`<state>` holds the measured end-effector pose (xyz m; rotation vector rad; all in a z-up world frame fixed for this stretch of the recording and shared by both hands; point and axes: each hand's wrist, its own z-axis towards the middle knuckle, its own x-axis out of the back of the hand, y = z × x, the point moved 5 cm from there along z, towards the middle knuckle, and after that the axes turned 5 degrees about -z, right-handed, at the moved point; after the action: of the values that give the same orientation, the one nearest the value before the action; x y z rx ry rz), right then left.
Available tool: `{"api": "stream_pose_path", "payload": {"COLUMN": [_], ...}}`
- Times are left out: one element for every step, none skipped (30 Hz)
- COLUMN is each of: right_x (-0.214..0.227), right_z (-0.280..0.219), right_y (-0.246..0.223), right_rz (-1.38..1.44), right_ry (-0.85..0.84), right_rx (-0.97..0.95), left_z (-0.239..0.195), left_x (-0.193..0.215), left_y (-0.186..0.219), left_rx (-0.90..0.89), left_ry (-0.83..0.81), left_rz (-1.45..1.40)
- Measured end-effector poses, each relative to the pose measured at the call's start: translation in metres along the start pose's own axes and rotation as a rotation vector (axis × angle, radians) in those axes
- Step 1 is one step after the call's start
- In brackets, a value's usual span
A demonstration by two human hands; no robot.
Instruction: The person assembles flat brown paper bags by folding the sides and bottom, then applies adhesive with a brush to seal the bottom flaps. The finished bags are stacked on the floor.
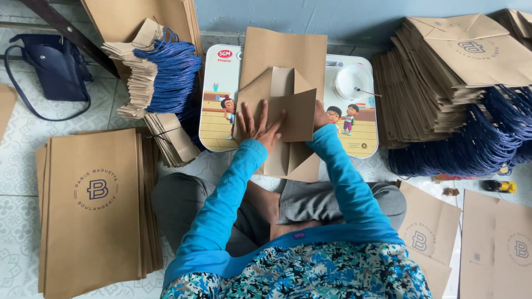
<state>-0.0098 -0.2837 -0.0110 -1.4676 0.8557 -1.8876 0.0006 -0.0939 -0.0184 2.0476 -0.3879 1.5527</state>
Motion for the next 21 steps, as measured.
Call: {"api": "stream_pose_path", "payload": {"right_x": [0.002, 0.003, 0.004, 0.008, 0.011, 0.013, 0.015, 0.018, 0.021, 0.030, 0.043, 0.054, 0.066, 0.081, 0.097, 0.104, 0.111, 0.117, 0.117, 0.117, 0.117], "right_z": [0.000, 0.000, 0.000, 0.000, -0.001, -0.004, -0.008, -0.012, -0.016, -0.017, -0.017, -0.025, -0.029, -0.033, -0.037, -0.041, -0.044, -0.046, -0.049, -0.050, -0.050], "right_y": [-0.006, -0.010, -0.014, -0.023, -0.029, -0.035, -0.041, -0.043, -0.046, -0.038, -0.033, -0.026, -0.027, -0.032, -0.035, -0.037, -0.038, -0.040, -0.041, -0.043, -0.045], "right_rz": [-0.001, -0.055, -0.109, -0.112, -0.192, -0.272, -0.273, -0.354, -0.435, -0.438, -0.438, -0.437, -0.438, -0.292, -0.145, -0.149, -0.126, -0.102, -0.105, -0.106, -0.108], "right_ry": [0.002, -0.014, -0.030, -0.030, -0.054, -0.082, -0.085, -0.107, -0.129, -0.127, -0.020, 0.079, 0.072, 0.118, 0.163, 0.165, 0.158, 0.151, 0.153, 0.163, 0.174], "right_rx": [0.001, -0.035, -0.072, -0.068, -0.121, -0.177, -0.176, -0.234, -0.292, -0.287, -0.248, -0.214, -0.215, -0.137, -0.059, -0.062, -0.059, -0.054, -0.055, -0.032, -0.009], "left_z": [-0.001, -0.001, -0.001, -0.001, -0.001, -0.004, -0.006, -0.007, -0.008, -0.010, -0.011, -0.018, -0.019, -0.018, -0.017, -0.010, -0.002, 0.005, 0.005, 0.005, 0.005], "left_x": [0.000, 0.000, 0.000, 0.001, 0.003, 0.002, 0.003, 0.006, 0.010, 0.017, 0.024, 0.025, 0.027, 0.027, 0.027, 0.019, 0.010, 0.001, 0.004, 0.008, 0.012], "left_y": [-0.001, -0.001, -0.002, -0.002, -0.002, -0.001, 0.000, 0.003, 0.007, 0.010, 0.015, 0.020, 0.019, 0.020, 0.020, 0.020, 0.018, 0.015, 0.020, 0.023, 0.026], "left_rx": [-0.002, -0.007, -0.013, -0.012, -0.019, -0.023, -0.020, -0.057, -0.093, -0.092, -0.134, -0.174, -0.171, -0.166, -0.162, -0.167, -0.143, -0.118, -0.121, -0.098, -0.075], "left_ry": [0.002, 0.005, 0.009, 0.014, 0.020, 0.022, 0.021, 0.061, 0.101, 0.107, 0.088, 0.059, 0.055, 0.011, -0.033, -0.033, -0.063, -0.092, -0.091, -0.109, -0.126], "left_rz": [0.000, -0.003, -0.007, -0.008, -0.014, -0.022, -0.024, -0.029, -0.034, -0.034, -0.010, 0.009, 0.005, 0.005, 0.005, 0.003, 0.010, 0.019, 0.018, 0.021, 0.023]}}
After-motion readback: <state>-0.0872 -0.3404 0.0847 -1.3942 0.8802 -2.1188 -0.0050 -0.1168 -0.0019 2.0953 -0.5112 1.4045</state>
